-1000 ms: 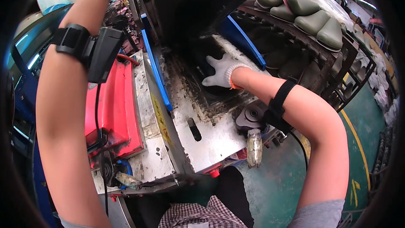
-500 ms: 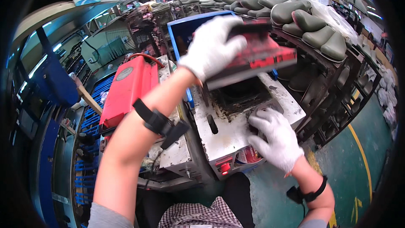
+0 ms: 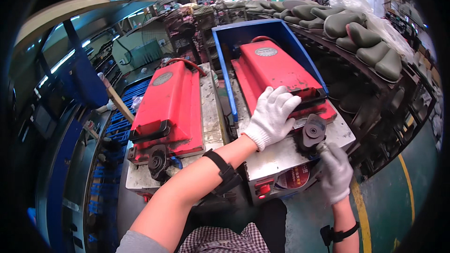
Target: Press shoe soles onto the shoe upper using a pneumatic press machine.
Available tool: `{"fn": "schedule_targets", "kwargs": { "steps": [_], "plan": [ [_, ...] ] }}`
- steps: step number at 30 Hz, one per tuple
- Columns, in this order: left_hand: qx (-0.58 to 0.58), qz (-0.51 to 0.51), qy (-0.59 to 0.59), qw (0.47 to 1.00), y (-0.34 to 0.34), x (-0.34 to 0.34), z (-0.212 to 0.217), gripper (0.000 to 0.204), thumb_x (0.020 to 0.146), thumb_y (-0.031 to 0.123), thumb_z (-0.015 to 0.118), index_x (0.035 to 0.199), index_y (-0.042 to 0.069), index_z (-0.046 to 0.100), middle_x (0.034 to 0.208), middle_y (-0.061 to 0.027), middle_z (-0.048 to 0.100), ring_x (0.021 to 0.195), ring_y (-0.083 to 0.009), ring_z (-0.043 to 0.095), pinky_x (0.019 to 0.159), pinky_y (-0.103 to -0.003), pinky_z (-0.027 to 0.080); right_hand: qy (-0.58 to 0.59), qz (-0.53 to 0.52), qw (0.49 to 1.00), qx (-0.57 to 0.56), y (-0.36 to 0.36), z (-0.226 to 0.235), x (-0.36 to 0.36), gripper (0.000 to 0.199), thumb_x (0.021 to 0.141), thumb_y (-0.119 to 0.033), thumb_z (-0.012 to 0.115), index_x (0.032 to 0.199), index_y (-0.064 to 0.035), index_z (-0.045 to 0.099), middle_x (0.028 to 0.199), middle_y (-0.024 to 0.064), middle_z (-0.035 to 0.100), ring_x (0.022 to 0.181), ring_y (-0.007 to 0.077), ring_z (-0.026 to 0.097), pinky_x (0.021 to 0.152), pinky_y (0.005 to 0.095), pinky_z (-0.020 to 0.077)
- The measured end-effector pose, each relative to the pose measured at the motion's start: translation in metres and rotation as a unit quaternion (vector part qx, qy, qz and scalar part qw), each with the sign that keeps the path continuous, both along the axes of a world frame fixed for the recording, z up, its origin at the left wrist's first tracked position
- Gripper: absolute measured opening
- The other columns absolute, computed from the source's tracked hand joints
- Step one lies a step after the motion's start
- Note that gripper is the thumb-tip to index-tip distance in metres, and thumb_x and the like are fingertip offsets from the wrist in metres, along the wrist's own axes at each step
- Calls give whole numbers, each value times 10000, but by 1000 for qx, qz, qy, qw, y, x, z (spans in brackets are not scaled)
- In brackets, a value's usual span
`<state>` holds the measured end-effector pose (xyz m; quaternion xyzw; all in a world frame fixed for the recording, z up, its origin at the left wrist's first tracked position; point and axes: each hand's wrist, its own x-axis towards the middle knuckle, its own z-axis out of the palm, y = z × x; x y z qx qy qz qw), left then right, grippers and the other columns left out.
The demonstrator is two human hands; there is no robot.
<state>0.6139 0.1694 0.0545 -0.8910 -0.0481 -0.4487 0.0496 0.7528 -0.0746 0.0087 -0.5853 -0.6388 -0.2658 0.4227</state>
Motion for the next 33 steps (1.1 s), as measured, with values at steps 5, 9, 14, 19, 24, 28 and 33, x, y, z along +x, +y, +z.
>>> {"fn": "schedule_targets", "kwargs": {
  "steps": [5, 9, 14, 19, 24, 28, 33],
  "plan": [
    [1, 0, -8, 1000, -3, 8, -2, 696, 732, 200, 773, 1359, 133, 476, 1277, -123, 542, 1349, -377, 461, 1167, -592, 306, 96, -164, 982, -3, 32, -5, 77, 318, 1022, -61, 560, 1328, -27, 642, 1241, 178, 670, 1187, 344, 637, 1045, 408, 486],
    [-48, 37, -38, 997, -14, -9, 4, 626, 745, 175, 740, 1326, 115, 512, 1277, -131, 554, 1347, -398, 458, 1163, -595, 312, 70, -91, 993, 12, 100, 58, 16, 298, 979, -88, 617, 1267, -50, 686, 1262, 180, 669, 1273, 359, 580, 1123, 437, 426],
    [-184, -96, 64, 976, -59, -66, 39, 616, 750, 138, 689, 1336, 19, 542, 1280, -191, 580, 1194, -401, 544, 1061, -475, 443, 14, -46, 998, -35, 133, 50, 33, 200, 950, -98, 638, 1132, -80, 720, 1148, 139, 699, 1212, 351, 598, 1069, 457, 449],
    [-67, 61, 62, 994, -45, -221, 84, 369, 799, 158, 683, 1151, 64, 631, 1097, -128, 645, 1081, -358, 615, 923, -490, 480, 35, -51, 998, -28, 135, 44, 33, 159, 949, -114, 662, 1092, -71, 717, 1144, 145, 690, 1198, 347, 600, 1060, 456, 452],
    [-195, 223, 58, 953, -2, -333, 55, 286, 887, 271, 721, 1077, 62, 681, 1077, -160, 696, 1042, -350, 666, 916, -461, 508, 73, -149, 985, -47, 141, 30, 73, 394, 1061, -339, 577, 1354, -83, 642, 1449, 162, 548, 1379, 328, 487, 1163, 421, 378],
    [-221, 333, 217, 891, 17, -343, 63, 464, 888, 498, 662, 1106, 93, 721, 930, -179, 744, 917, -378, 727, 821, -476, 569, 283, -76, 951, -102, 168, 19, 94, 600, 1102, -447, 489, 1548, -46, 481, 1553, 144, 492, 1440, 298, 450, 1208, 379, 328],
    [-344, 336, 337, 810, 32, -320, 85, 550, 765, 530, 635, 1017, 65, 785, 1003, -218, 756, 961, -378, 734, 883, -437, 575, 342, -11, 937, -72, 175, 18, 117, 552, 1109, -415, 473, 1540, -71, 501, 1497, 152, 544, 1395, 277, 501, 1173, 377, 367]
  ]
}}
